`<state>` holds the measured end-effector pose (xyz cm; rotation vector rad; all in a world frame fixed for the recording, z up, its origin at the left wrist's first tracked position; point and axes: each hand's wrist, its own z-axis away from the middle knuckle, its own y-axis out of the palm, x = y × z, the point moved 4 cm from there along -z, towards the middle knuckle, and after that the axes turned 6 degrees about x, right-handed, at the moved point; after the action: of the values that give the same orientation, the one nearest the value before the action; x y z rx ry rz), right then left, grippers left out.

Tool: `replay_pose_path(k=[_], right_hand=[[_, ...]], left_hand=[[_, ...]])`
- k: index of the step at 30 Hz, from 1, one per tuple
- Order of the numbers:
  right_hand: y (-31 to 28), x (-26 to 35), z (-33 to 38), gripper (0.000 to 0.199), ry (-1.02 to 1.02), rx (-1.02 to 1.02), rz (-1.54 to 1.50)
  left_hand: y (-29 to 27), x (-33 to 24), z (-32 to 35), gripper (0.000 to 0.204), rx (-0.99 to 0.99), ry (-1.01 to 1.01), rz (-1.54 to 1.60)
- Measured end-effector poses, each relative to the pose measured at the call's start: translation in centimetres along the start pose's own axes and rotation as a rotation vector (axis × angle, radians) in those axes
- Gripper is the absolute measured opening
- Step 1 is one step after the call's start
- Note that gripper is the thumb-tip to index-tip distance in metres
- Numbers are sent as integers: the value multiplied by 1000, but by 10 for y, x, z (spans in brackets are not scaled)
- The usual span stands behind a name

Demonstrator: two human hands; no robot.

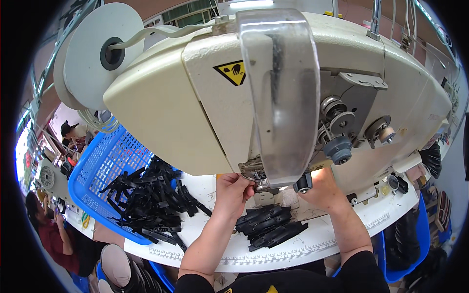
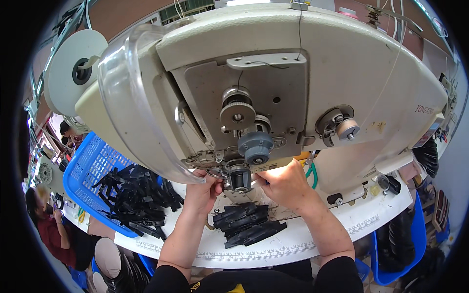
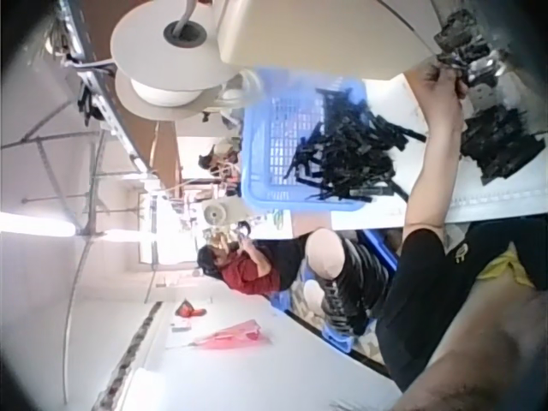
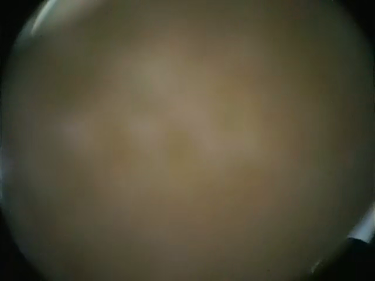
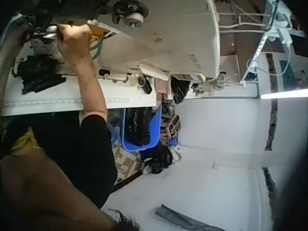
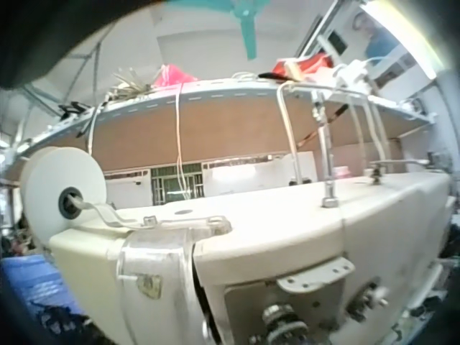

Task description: The person sews black straps using a sewing machine, trims excess thread with thread snips, and stacks the finished straps on the table.

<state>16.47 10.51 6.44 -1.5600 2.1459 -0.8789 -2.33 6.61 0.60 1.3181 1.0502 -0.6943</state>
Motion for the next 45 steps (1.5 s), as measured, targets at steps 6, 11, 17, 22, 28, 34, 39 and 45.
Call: replay_pose_path(k=[6,11,17,22,28,34,39,45], right_hand=[[-1,1,1,8,28,47,-7],[-6,5,1,7,27,56,-13],[-19,11,4,6,102,120,19],[-22,34,6,11,57,291,-145],[-29,61,5,29,-199,220,-205],[-12,37,2,32,-150,175,-83],[0,21,2,31,-26,169,-88],[3,11,3,23,37,202,-71]], left_hand=[[4,-3,6,5,-33,14,18],[8,-8,13,7,-40,28,28],[8,0,39,17,46,86,-91],[39,24,66,27,223,34,-160],[42,26,75,21,318,69,-147],[24,-3,52,13,145,89,-131],[10,-12,21,9,108,46,-104],[9,-8,12,6,57,63,-133]])
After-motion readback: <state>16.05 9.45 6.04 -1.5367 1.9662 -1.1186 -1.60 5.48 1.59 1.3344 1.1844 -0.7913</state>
